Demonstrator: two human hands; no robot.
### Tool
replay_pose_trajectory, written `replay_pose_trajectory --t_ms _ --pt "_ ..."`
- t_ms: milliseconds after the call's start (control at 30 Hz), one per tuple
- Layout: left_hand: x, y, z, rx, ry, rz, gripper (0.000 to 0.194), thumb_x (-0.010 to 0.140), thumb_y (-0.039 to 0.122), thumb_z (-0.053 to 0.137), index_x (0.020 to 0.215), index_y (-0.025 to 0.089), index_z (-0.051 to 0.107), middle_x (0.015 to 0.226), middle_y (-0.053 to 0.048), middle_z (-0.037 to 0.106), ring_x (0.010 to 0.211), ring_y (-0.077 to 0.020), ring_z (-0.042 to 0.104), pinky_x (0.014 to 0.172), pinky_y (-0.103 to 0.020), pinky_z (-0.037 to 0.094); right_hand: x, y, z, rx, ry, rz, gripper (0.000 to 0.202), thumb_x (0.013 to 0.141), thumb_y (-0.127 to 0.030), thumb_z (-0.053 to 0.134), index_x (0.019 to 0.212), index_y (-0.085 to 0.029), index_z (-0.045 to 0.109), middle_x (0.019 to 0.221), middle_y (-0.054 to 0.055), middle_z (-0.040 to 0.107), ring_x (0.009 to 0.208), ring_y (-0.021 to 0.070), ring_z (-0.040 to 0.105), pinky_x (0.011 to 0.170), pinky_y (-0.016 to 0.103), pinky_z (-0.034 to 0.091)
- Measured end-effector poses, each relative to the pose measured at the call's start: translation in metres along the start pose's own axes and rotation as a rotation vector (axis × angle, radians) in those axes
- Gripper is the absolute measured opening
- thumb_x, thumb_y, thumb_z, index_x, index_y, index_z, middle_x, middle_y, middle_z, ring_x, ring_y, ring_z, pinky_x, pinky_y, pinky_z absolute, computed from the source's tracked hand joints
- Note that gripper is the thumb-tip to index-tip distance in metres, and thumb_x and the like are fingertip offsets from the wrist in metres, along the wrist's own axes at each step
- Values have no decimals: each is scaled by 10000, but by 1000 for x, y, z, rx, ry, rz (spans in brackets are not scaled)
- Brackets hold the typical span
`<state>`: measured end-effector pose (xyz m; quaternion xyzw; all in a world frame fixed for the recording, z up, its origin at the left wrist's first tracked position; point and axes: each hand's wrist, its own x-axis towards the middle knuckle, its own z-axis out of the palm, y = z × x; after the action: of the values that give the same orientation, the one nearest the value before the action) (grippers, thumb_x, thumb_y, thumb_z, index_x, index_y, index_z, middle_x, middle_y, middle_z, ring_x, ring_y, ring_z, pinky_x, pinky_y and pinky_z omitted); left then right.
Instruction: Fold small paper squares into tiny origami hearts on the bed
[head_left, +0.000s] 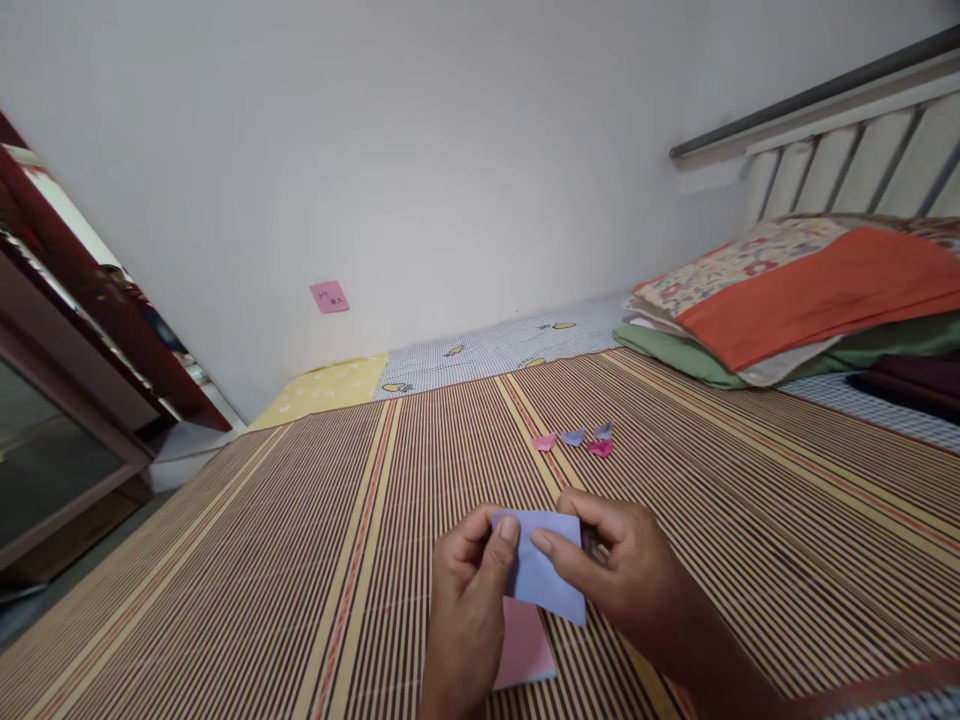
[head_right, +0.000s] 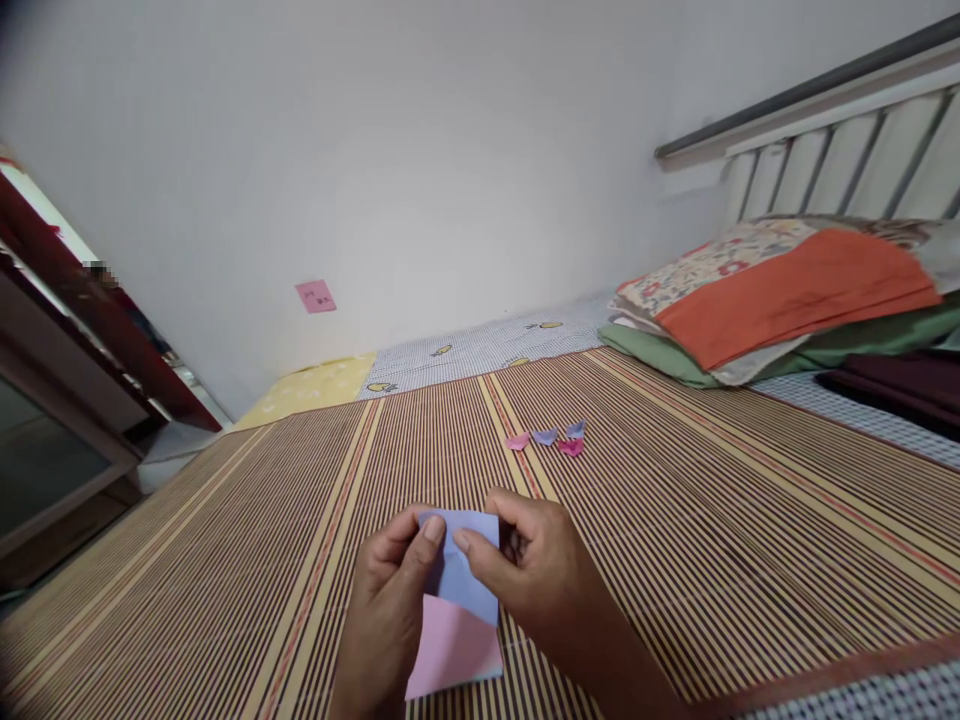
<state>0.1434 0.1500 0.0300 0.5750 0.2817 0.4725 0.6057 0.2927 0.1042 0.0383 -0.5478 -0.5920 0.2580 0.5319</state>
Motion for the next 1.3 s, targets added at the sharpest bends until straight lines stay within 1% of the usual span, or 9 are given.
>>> replay_pose_trajectory --t_ms 167,300,400,600,800,933,1067,1200,1300 --pt "3 -7 -7 -172 -3 -65 224 922 355 696 824 154 691 692 13 582 635 -108 511 588 -211 422 0 4 0 303 -204 69 333 878 -412 669 686 -206 490 643 -53 416 584 115 409 514 237 330" --pt "4 -8 -9 -219 -36 -77 195 931 331 691 837 160 703 668 17 586 622 -106 511 585 -206 417 1 3 1 415 -240 74 348 890 -448 656 694 -197 516 651 -49 421 585 114 410 526 238 333" --pt "4 -6 -9 -195 -37 -71 194 937 342 682 850 170 701 676 22 583 608 -100 502 580 -202 403 1 4 2 306 -190 65 356 912 -441 631 679 -197 517 635 -48 420 585 121 420 529 248 336" --pt "3 2 -4 32 5 5 286 924 408 678 778 162 681 667 16 547 604 -111 469 563 -213 386 2 6 3 -8 -43 46 325 914 -332 588 641 -210 464 581 -60 385 543 119 367 501 264 270" --pt "3 -5 -7 -64 -63 -26 264 947 387 654 820 161 703 695 13 554 642 -114 475 604 -216 404 2 4 -5 101 -126 12 414 912 -415 613 628 -227 377 607 -64 340 568 119 337 508 262 272" --pt "1 -8 -5 -121 -60 -54 249 923 393 685 827 164 692 708 17 535 661 -117 467 610 -216 407 2 1 -7 159 -156 -22 441 922 -414 594 605 -227 351 599 -66 312 561 118 317 510 268 262" --pt "-1 -1 -2 -15 -76 -40 303 936 432 654 782 172 634 697 20 512 640 -115 452 601 -218 401 2 0 -6 72 -103 -15 417 927 -354 563 598 -230 338 582 -66 311 546 117 318 502 270 255" --pt "0 3 -4 141 -55 1 349 941 460 629 744 174 595 674 19 485 623 -119 436 571 -219 381 0 4 -5 22 -91 4 412 956 -386 543 618 -227 372 595 -60 343 558 123 356 505 267 275" --pt "1 0 -6 143 -41 -18 350 926 468 642 744 174 590 677 13 498 617 -123 451 559 -225 387 -1 6 -6 -11 -94 4 419 961 -404 539 616 -224 385 595 -58 357 559 124 375 507 268 281"
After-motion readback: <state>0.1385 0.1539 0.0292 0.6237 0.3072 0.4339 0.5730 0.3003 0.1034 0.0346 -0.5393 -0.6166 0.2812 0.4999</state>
